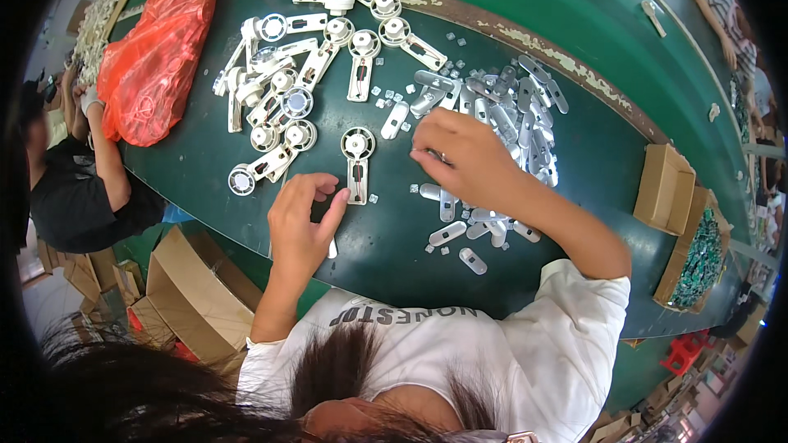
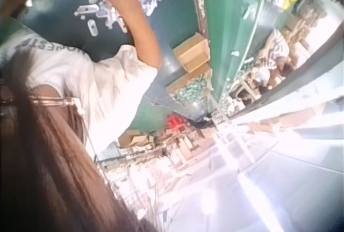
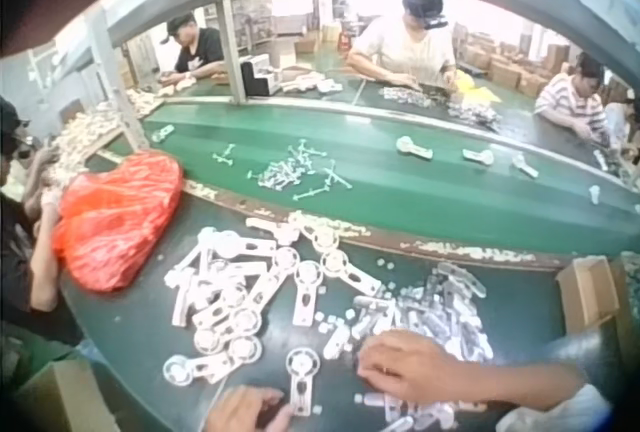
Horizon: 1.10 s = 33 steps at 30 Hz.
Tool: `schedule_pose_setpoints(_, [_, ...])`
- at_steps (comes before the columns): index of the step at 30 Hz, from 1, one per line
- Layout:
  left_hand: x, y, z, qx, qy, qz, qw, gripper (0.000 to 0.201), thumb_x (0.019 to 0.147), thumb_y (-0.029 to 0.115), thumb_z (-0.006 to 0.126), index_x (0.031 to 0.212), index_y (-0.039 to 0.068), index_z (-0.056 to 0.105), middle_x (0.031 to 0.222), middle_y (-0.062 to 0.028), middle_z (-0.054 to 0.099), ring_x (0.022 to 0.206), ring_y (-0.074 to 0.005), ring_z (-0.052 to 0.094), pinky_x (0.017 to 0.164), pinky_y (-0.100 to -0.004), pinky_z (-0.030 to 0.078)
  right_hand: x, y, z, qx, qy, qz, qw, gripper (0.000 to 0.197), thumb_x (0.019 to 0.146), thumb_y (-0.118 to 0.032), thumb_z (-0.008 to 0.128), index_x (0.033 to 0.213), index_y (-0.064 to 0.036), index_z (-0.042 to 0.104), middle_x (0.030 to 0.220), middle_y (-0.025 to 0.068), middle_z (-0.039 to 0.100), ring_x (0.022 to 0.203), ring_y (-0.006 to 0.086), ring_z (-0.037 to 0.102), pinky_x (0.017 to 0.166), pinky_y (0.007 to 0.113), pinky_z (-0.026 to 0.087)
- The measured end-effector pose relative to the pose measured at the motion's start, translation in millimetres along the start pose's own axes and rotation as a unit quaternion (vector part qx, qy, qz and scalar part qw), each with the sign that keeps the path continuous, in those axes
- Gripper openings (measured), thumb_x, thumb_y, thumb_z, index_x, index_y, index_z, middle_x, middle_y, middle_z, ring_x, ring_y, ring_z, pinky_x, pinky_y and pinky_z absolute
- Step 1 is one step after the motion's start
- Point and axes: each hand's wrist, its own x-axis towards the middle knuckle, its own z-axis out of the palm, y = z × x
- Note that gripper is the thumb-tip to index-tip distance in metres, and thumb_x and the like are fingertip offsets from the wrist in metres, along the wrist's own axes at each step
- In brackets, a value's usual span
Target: The person assembles components by hand on a conveyor table, inserting small square nuts into metal plates and attaching the parts to plastic arm assemblies.
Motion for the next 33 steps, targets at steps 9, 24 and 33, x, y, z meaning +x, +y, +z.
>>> schedule_pose_setpoints(9, [68.7,31.1,33.1,0.213,-0.011,0.181,0.960,0.022,0.069,0.020,0.071,0.082,0.004,0.062,0.090,-0.0046,0.056,0.090,-0.0222,0.050,0.072,-0.0336,0.038,-19.3,-16.8,-17.2,0.329,0.099,0.207,0.916,0.010,0.082,0.002,0.062,0.092,0.0032,0.061,0.083,0.0022,0.057,0.073,0.0049,0.053,0.064,0.019,0.045])
schedule_pose_setpoints(24, [52.6,49.6,27.3,-0.475,-0.175,-0.141,0.851,0.012,0.084,0.002,0.061,0.095,-0.002,0.063,0.072,-0.0044,0.066,0.069,-0.0084,0.064,0.053,-0.0175,0.041,-29.3,-28.6,-18.0,0.197,0.165,0.011,0.966,0.015,0.074,0.006,0.067,0.087,0.0010,0.062,0.081,0.0069,0.060,0.066,0.0114,0.058,0.056,0.023,0.047])
schedule_pose_setpoints(33, [49.3,43.9,39.6,-0.376,-0.099,-0.053,0.920,0.009,0.076,-0.001,0.066,0.085,-0.001,0.065,0.075,-0.0024,0.060,0.064,-0.0062,0.049,0.058,-0.0205,0.039,-32.9,-23.5,-13.0,0.247,0.157,0.091,0.952,0.017,0.074,0.007,0.065,0.089,-0.0011,0.064,0.081,0.0052,0.060,0.068,0.0103,0.058,0.058,0.022,0.047])
